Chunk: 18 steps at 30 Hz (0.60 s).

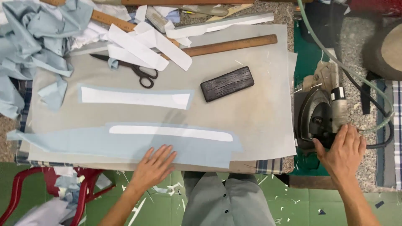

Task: The person cuts a strip of light blue fabric using scissors, then irons the fabric on a worktable using a steam iron and a black pressing block. The person repeatedly folds and presses the fabric to create creases.

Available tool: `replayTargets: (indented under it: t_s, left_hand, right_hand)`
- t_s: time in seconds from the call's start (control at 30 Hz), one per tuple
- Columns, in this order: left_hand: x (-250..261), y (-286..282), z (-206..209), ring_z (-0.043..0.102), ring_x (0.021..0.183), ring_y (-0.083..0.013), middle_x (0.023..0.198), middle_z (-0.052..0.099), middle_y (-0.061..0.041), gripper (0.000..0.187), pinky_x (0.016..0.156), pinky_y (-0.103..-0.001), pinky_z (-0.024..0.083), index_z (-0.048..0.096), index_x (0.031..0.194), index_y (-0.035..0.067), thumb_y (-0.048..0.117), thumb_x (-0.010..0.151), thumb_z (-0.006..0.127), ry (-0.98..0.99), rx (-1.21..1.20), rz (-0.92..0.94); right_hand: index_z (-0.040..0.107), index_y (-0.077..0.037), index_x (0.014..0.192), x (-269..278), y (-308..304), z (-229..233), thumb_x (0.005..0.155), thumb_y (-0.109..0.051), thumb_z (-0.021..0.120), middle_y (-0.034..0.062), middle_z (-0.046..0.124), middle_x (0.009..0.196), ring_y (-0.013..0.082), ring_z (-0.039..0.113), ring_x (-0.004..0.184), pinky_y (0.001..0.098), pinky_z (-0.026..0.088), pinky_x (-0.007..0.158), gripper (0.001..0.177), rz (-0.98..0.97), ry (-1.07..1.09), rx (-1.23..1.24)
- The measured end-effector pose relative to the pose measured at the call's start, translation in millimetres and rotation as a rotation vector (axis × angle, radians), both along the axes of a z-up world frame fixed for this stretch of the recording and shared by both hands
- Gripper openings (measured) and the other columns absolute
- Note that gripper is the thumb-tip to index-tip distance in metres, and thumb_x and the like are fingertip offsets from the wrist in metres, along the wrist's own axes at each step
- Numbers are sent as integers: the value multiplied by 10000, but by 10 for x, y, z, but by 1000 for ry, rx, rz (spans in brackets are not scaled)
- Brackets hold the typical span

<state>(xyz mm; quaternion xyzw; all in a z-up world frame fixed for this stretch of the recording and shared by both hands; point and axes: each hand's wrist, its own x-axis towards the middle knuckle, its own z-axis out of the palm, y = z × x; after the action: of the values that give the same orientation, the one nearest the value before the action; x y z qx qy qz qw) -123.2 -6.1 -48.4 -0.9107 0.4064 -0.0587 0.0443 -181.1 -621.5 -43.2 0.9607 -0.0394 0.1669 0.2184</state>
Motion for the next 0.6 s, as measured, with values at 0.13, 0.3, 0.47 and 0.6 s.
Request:
replayTargets:
  t_s: [0.13, 0.3, 0.47, 0.6]
  left_hand:
    - [-56, -942, -394, 366, 1509, -294, 1608, 427, -125, 614, 1231, -522, 276, 529, 1503, 114, 505, 1034, 591, 32, -174, 6]
    - [-213, -1724, -602, 291, 1539, -349, 1650, 340, -154, 697, 1237, -598, 223, 417, 1560, 95, 532, 1028, 528, 190, -264, 285]
    - [-219, -1932, -738, 227, 1564, -362, 1680, 278, -154, 743, 1255, -599, 156, 367, 1605, 193, 632, 1011, 450, 216, -253, 411]
    - [-210, -1913, -725, 227, 1562, -373, 1679, 275, -158, 747, 1254, -603, 171, 392, 1594, 194, 633, 999, 495, 201, -288, 395]
  right_hand:
    - [702, 167, 1383, 18, -34, -28, 1049, -336, 602, 336, 729, 1373, 437, 748, 1178, 500, 501, 1128, 612, 49, -44, 162]
    - [577, -41, 1279, 487, -303, 353, 1083, -235, 531, 160, 745, 1134, 291, 705, 817, 454, 615, 787, 280, -256, 380, 551]
    - [549, 76, 1443, 1000, -622, -12, 1115, -254, 617, 274, 678, 1164, 384, 633, 953, 493, 470, 748, 470, -438, 354, 1148]
    - [489, -32, 1333, 1132, -583, -1, 1137, -193, 608, 194, 625, 1035, 303, 600, 790, 474, 525, 601, 280, -702, 337, 1520]
